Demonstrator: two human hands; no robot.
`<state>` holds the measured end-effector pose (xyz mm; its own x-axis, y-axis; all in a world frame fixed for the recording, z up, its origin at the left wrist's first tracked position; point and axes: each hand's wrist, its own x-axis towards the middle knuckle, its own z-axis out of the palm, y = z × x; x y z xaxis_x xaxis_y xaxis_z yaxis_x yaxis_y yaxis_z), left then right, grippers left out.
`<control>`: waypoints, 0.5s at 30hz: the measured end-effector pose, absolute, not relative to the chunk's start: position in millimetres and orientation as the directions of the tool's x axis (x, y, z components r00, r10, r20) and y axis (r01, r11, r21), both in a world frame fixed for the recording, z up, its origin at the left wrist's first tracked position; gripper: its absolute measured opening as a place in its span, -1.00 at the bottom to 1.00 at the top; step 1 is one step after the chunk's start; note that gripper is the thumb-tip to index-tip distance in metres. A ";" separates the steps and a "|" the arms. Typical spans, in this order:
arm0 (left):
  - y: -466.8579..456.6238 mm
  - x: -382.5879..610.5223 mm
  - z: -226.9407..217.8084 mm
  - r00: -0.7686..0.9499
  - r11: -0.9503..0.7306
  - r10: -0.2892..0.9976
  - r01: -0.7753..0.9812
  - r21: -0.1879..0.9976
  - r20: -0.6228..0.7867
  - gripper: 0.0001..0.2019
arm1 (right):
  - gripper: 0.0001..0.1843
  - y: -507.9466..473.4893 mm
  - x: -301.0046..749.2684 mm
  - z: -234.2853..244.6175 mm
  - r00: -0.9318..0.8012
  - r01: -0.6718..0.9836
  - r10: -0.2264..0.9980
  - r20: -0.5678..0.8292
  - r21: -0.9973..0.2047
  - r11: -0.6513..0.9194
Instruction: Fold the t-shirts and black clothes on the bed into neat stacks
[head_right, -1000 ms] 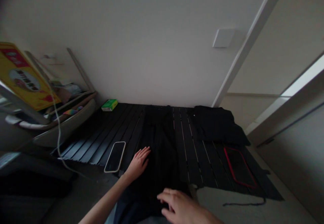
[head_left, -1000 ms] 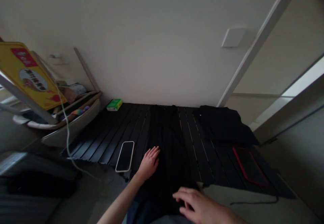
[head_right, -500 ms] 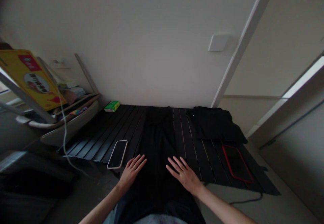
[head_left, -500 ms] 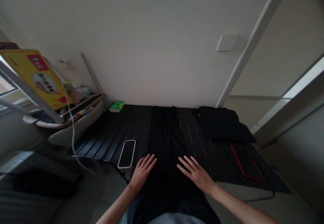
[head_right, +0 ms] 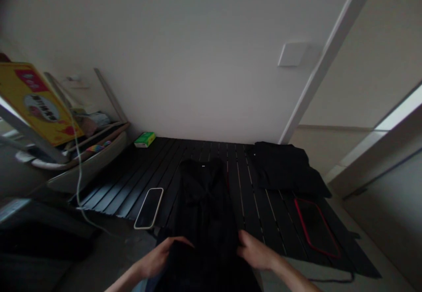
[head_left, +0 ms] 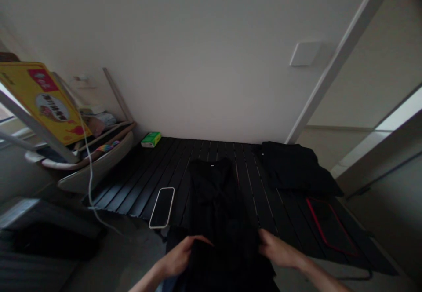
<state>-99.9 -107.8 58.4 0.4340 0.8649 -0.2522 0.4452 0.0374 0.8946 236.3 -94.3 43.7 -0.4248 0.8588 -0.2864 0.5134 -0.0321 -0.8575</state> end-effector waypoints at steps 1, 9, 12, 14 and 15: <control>-102.0 -94.9 58.2 0.466 0.081 0.847 0.363 0.928 -0.256 -0.71 | -0.47 -88.1 234.3 39.0 -0.365 0.527 0.889 -0.276 -0.849 -0.047; 20.3 -79.8 69.3 0.201 0.047 0.976 0.204 0.978 -0.089 -0.62 | -0.48 34.1 209.6 65.7 -0.133 0.515 0.988 0.082 -0.846 0.140; 74.3 -75.1 75.5 -0.106 0.054 0.994 0.387 0.921 -0.014 -0.58 | -0.52 89.6 200.4 85.9 0.008 0.633 0.999 0.047 -0.774 0.031; 93.2 -69.4 69.0 -0.233 0.100 0.972 0.449 0.888 0.008 -0.50 | -0.42 109.0 192.3 82.4 0.097 0.662 0.995 0.029 -0.748 -0.042; 95.6 -65.8 61.7 -0.276 0.119 0.961 0.492 0.862 0.025 -0.44 | -0.35 111.5 187.6 74.9 0.149 0.678 0.988 0.038 -0.731 -0.074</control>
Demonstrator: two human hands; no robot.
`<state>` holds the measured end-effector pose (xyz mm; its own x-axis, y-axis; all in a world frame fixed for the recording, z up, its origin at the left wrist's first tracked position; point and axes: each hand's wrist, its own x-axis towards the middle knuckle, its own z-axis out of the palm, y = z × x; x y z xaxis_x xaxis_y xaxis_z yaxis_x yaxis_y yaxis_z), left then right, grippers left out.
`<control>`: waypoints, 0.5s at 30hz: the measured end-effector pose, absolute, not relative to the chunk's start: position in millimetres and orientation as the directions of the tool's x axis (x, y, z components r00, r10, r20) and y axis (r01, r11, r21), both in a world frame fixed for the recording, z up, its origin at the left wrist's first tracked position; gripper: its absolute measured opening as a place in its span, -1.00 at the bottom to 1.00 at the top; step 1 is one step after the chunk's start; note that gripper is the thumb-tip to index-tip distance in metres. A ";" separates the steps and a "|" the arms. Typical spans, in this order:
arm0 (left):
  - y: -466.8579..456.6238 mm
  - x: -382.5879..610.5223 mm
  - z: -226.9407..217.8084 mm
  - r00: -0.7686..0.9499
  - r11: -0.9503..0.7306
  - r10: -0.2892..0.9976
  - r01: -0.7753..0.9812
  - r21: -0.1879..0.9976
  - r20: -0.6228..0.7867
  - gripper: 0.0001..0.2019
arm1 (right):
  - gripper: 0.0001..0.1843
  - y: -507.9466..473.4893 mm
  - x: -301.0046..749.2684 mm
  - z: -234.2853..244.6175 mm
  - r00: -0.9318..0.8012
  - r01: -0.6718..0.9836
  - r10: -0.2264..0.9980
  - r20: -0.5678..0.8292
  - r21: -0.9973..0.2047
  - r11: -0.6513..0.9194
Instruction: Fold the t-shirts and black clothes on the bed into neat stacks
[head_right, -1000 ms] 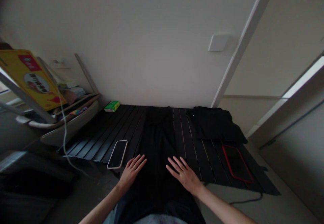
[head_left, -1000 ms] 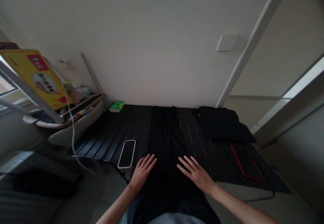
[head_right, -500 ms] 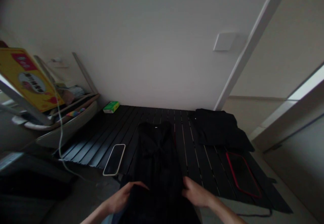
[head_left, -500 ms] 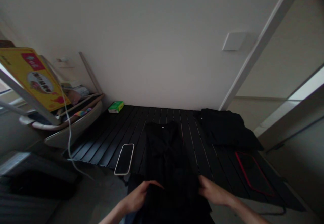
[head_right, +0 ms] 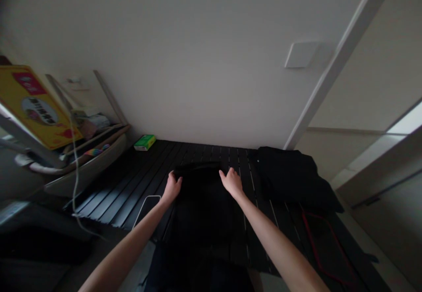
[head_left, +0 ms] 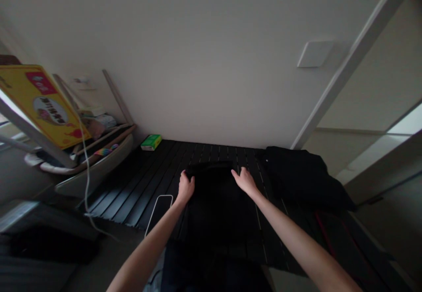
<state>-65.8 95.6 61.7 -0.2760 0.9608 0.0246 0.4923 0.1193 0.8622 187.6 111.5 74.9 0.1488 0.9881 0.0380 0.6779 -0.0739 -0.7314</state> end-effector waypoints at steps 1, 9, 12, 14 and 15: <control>93.5 -62.0 51.9 -0.305 0.128 0.950 0.565 0.815 0.062 -0.40 | -0.28 109.6 182.6 64.3 0.191 0.704 0.979 0.070 -0.704 -0.087; 36.8 -43.5 -19.1 0.024 -0.082 0.974 0.964 0.253 0.226 -0.48 | -0.38 56.6 155.9 -26.2 -0.136 0.908 0.977 0.163 -0.374 0.188; 31.5 -42.2 -15.4 -0.110 0.065 0.968 0.978 0.196 0.226 -0.48 | -0.34 53.9 154.5 -30.3 0.037 0.928 0.988 0.149 -0.372 0.021; 28.8 -39.6 -10.4 -0.169 0.135 0.964 0.976 0.171 0.206 -0.51 | -0.33 53.8 153.4 -28.3 0.081 0.919 0.990 0.114 -0.393 -0.030; 27.6 -37.6 -8.0 -0.177 0.146 0.966 0.975 0.167 0.189 -0.52 | -0.33 53.7 152.6 -26.4 0.067 0.913 0.993 0.092 -0.406 -0.024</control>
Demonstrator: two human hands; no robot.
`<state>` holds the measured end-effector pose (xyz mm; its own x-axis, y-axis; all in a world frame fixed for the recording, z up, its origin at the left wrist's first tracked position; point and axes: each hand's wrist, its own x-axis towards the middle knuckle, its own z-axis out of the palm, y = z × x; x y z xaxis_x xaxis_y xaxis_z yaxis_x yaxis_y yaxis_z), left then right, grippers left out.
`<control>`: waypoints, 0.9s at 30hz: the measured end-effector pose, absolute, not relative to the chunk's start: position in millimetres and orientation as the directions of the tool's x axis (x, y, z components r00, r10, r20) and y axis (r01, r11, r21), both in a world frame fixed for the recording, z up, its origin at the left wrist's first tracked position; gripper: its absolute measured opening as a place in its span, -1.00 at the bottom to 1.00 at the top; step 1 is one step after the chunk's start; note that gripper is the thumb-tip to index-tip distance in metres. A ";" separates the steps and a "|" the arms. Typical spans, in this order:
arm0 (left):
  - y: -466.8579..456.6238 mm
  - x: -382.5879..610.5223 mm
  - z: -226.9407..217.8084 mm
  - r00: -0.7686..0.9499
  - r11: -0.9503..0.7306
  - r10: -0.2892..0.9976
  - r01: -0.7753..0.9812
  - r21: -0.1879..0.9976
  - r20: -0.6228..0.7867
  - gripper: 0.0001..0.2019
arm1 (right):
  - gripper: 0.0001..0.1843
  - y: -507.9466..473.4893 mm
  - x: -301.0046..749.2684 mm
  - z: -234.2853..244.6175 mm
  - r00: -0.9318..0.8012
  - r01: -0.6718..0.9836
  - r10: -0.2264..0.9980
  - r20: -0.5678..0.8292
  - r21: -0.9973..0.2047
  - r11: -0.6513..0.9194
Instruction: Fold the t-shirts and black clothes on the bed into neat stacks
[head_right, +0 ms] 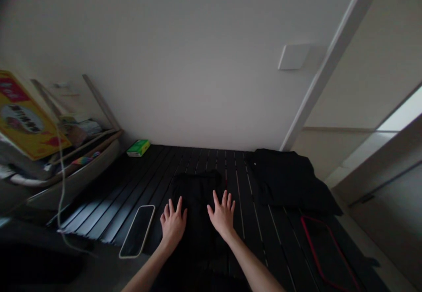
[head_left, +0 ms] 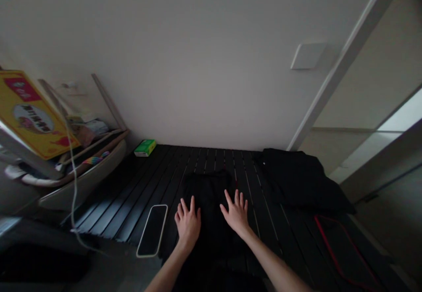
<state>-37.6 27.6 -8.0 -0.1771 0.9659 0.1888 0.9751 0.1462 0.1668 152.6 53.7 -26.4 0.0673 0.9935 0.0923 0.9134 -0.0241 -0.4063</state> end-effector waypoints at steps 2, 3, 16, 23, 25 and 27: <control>26.6 -32.4 -3.6 -0.182 0.155 0.972 0.972 0.178 0.149 -0.52 | -0.34 53.6 150.4 -21.3 0.017 0.898 0.998 0.052 -0.439 0.007; 27.1 -29.4 -1.5 -0.190 0.164 0.974 0.967 0.194 0.125 -0.51 | -0.34 53.8 149.1 -18.3 0.005 0.885 0.999 0.031 -0.465 0.010; 54.3 62.4 26.4 0.053 -0.124 0.991 0.721 0.682 0.125 -0.32 | -0.22 56.6 217.5 53.4 0.025 0.858 0.995 0.092 -0.514 0.026; 97.8 201.3 117.9 0.257 -0.434 0.896 0.336 0.836 0.362 -0.39 | -0.36 102.7 383.9 172.6 0.132 0.971 0.895 0.427 -0.236 -0.031; 107.6 228.3 133.4 0.297 -0.433 0.888 0.277 0.858 0.352 -0.32 | -0.39 119.9 429.6 181.8 0.266 0.960 0.879 0.395 -0.193 -0.204; 111.0 242.1 134.3 0.310 -0.382 0.907 0.316 0.869 0.286 -0.30 | -0.32 133.6 465.2 170.3 0.464 0.885 0.833 0.303 -0.194 -0.422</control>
